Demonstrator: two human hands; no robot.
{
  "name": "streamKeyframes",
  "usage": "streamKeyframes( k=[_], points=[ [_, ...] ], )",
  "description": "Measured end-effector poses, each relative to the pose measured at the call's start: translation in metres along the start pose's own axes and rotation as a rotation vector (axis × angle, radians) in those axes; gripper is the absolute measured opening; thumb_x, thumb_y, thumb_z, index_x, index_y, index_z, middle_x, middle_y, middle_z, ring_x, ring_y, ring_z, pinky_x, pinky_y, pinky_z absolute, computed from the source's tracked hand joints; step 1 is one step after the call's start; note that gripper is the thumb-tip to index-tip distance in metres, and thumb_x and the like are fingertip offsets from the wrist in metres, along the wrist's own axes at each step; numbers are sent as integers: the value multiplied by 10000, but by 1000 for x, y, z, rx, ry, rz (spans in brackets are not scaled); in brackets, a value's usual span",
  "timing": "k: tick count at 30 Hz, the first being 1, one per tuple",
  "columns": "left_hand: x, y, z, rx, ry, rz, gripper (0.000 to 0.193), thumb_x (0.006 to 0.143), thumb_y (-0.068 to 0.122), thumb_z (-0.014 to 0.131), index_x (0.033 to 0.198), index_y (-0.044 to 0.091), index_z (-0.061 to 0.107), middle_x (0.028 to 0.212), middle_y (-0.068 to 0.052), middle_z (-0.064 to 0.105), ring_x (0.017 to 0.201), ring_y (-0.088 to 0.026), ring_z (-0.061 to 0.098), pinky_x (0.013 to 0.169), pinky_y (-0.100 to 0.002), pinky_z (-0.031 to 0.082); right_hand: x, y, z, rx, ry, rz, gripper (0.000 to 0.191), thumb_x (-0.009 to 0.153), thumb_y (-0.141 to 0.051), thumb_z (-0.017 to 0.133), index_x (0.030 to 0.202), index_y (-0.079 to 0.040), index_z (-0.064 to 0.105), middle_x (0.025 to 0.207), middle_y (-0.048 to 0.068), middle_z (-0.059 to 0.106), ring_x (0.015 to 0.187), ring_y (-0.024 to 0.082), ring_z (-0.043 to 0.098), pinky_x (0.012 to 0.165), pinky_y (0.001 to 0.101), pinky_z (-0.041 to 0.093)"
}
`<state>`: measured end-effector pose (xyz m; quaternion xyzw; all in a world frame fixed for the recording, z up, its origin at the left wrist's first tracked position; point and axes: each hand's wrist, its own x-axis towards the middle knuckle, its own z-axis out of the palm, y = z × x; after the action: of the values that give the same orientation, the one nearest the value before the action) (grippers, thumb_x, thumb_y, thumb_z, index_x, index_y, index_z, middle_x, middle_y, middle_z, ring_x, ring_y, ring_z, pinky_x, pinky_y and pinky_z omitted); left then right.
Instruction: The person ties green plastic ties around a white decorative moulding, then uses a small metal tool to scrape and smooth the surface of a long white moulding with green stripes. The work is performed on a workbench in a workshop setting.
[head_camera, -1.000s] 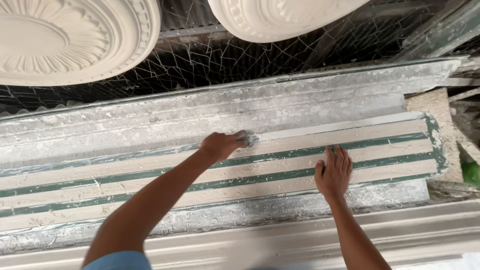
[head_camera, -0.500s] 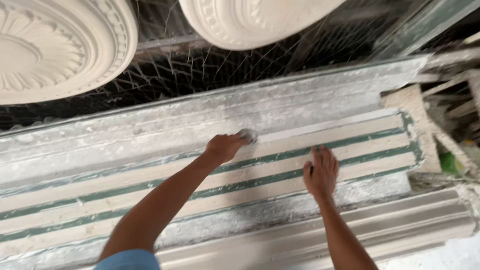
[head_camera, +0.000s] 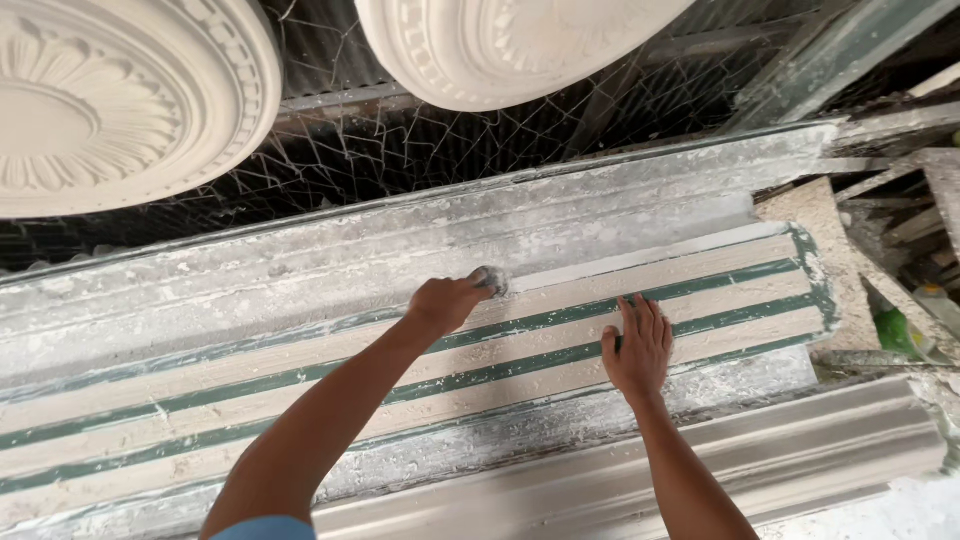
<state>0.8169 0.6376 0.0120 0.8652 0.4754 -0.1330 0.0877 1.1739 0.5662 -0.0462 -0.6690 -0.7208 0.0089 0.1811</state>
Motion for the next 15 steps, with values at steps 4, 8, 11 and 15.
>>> streamKeyframes(
  k=[4, 8, 11, 15],
  points=[
    [-57, -21, 0, -22, -211, -18, 648, 981, 19, 543, 1497, 396, 434, 1643, 79, 298, 570, -126, 618, 465, -256, 561, 0, -1, 1, -25, -16, 3, 547, 1013, -397, 419, 1498, -154, 487, 1574, 150, 427, 1512, 351, 307, 1245, 537, 192],
    [-75, -32, 14, -54, -59, 15, 499, 1014, 148, 557, 1444, 385, 464, 1629, 79, 307, 568, -118, 611, 460, -292, 554, 1, -2, 3, -51, -29, 33, 548, 1012, -426, 427, 1482, -151, 489, 1561, 148, 431, 1503, 352, 310, 1237, 536, 195],
    [-6, -1, 19, -86, -85, 34, 596, 1034, 0, 471, 1503, 366, 452, 1589, 25, 357, 565, -133, 596, 469, -266, 576, 1, -3, 0, -41, -7, 16, 549, 1003, -411, 436, 1481, -147, 497, 1557, 154, 436, 1498, 349, 323, 1232, 533, 207],
    [47, 26, 10, 17, 208, 103, 580, 923, 61, 555, 1405, 383, 558, 1593, 29, 431, 623, -153, 618, 539, -320, 551, 1, -1, -6, -18, 10, -4, 508, 1034, -376, 439, 1481, -144, 511, 1566, 140, 449, 1509, 348, 336, 1251, 535, 220]
  ],
)
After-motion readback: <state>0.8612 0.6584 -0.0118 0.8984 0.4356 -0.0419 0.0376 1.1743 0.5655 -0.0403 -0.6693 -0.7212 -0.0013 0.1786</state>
